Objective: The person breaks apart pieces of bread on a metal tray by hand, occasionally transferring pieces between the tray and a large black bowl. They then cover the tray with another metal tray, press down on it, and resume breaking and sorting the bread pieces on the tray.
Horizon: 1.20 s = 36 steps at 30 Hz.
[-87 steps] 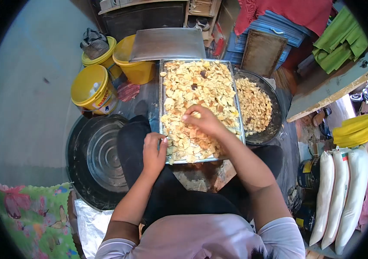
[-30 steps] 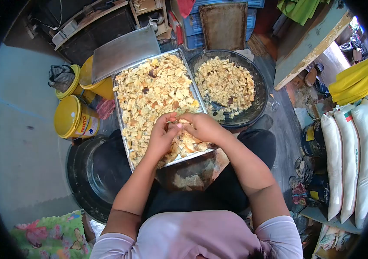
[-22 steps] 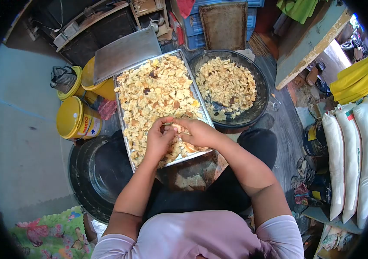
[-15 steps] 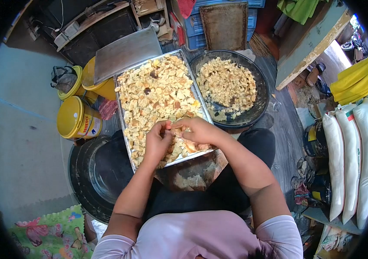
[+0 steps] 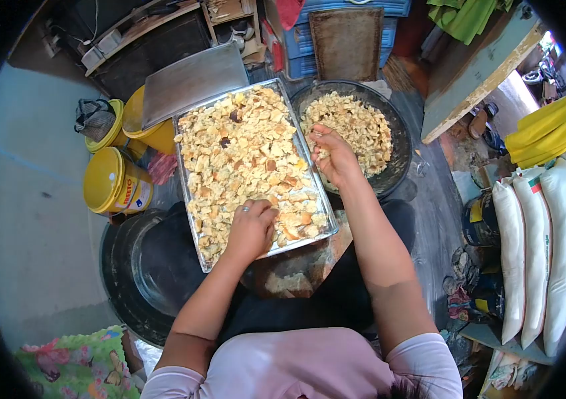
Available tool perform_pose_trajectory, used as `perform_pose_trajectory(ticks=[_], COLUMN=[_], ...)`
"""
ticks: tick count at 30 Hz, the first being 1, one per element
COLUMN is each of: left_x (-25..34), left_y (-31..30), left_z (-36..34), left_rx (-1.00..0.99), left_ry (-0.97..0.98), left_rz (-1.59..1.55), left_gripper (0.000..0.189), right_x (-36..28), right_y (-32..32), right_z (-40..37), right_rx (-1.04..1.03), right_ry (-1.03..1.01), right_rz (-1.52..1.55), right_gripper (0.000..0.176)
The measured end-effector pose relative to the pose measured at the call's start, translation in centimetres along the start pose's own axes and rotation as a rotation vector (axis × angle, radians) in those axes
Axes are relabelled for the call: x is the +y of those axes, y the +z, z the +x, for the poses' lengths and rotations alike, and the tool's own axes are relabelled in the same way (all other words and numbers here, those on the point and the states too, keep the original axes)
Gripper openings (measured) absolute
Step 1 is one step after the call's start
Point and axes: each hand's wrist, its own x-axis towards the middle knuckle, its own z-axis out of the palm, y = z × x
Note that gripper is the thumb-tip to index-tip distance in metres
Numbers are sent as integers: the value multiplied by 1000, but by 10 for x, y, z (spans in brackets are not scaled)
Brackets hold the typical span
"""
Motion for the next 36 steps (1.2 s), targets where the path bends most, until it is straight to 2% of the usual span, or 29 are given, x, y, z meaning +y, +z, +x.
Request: perform_pose_trajectory(ticks=[2,5,9,12,16,18,22,25,32,36], left_x=[0,1,0,-5,-11,-16,-19,-20,-23,-25], left_y=[-1,-1,-9,-22,-34,-36,-38,-38,-37,-35], left_z=[0,-1,-5,-8,-14,-18,-18,-17,-16,-15], left_rx=[-46,-35,6,32,56,58,67,73,89,69], left_ry=[-12,-27,-22,-17,-57,-66,-83,-87,-75,-91], left_rz=[23,0,-58,-71,-80,-86,-127,-154,-166,-175], left_gripper=[27,25,23,22,23,23,23,23,23,23], right_x=[5,17,31,48,45,41,36,36,40,33], right_y=[-9,-17,-5,-2,3,3,-1,-3,-8,-7], right_z=[15,33,43,60,58,57,57,58,60,53], right_rx=[-5,-21,16,-84,-84,-77,-26,-13,15,35], right_ry=[-35,-96,-115,-213,-250,-232,-220,-255,-279,-233], right_rz=[14,28,-87,-262,-328,-179,-224,-131,-239,-189], right_gripper=[30,36,46,50,46,41,34,31,33,30])
